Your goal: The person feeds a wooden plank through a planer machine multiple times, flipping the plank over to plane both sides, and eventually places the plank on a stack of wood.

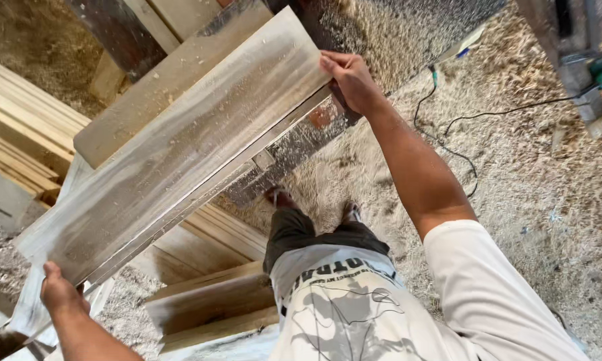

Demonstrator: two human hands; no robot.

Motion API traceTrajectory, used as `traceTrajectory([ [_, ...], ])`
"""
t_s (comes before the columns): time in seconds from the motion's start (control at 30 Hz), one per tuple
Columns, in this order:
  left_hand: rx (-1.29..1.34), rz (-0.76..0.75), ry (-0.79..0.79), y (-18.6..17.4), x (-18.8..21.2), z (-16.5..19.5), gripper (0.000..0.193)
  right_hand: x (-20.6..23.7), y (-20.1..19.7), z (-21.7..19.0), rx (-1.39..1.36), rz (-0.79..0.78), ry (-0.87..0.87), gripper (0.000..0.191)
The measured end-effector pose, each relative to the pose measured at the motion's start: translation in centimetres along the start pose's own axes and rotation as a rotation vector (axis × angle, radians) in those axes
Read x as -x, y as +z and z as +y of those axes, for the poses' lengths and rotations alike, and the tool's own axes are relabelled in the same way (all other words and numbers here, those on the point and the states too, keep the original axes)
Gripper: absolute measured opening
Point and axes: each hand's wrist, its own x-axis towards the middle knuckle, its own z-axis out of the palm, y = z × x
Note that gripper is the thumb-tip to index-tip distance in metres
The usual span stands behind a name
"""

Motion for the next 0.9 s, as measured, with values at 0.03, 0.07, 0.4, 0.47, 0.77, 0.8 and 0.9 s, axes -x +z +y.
traceTrajectory([
  [0.03, -0.034, 0.017, 0.012, 0.3, 0.1, 0.1, 0.065, -0.1, 0.0, 0.0, 0.064, 0.030, 0.033, 0.042],
  [0.07, -0.056, 0.035, 0.023, 0.6, 0.3, 0.3, 0.067, 0.0, 0.0, 0.0, 0.013, 0.005, -0.031, 0.041],
  [0.4, -0.706, 0.119, 0.540, 7.1, 4.7, 8.3, 0.084, 1.4, 2.3, -1.0, -0.197, 0.006, -0.175, 0.042],
  [0.47, -0.710, 0.000, 0.892, 12.6, 6.2, 11.7, 0.059, 1.5, 2.8, -0.8, -0.206, 0.041, -0.181, 0.041],
  [0.77, -0.712, -0.264, 0.906, 33.0, 13.4, 18.8, 0.039, 2.0, 1.0, 0.7, -0.443, 0.048, -0.097, 0.036],
  [0.8, -0.790, -0.241, 0.815, 33.5, 13.8, 18.8, 0.036, 2.7, 0.7, 1.2, -0.433, 0.050, -0.073, 0.035],
  [0.9, -0.769, -0.200, 0.889, 34.2, 13.8, 18.1, 0.035, 5.8, 0.6, 3.9, -0.104, 0.323, -0.141, 0.027],
])
